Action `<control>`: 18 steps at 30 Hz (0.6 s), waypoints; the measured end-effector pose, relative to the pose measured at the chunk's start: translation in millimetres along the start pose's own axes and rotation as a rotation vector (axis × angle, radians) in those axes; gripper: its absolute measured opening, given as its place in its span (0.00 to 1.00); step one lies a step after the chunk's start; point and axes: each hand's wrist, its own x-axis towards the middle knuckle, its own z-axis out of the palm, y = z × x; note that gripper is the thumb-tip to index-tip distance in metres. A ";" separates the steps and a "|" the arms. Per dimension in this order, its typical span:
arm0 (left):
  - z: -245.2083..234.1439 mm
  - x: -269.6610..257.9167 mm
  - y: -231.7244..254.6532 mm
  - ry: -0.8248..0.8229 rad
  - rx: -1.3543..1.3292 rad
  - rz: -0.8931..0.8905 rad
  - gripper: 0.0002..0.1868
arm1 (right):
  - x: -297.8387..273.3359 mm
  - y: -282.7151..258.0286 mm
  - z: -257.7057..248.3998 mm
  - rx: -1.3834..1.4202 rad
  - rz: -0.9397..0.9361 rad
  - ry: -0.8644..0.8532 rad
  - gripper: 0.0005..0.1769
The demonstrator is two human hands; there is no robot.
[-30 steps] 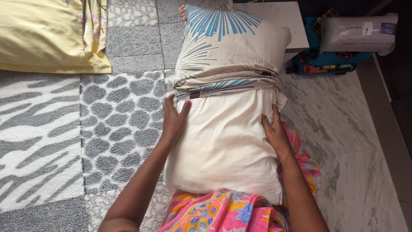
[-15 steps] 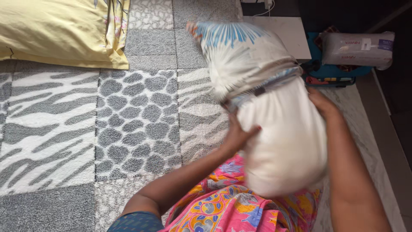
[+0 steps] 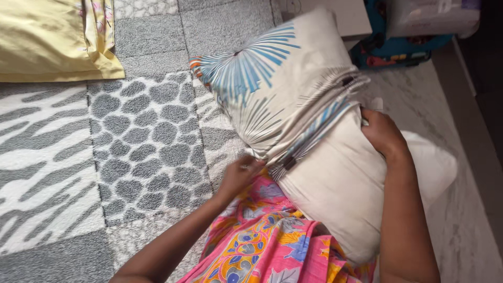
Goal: The person puts a patterned cover onto a pillow by hand, pulling the fabric over the pillow and tucking the ends inside.
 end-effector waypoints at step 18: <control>19.8 -5.3 42.7 0.003 0.077 0.488 0.52 | 49.5 50.8 47.1 -0.149 0.047 0.181 0.31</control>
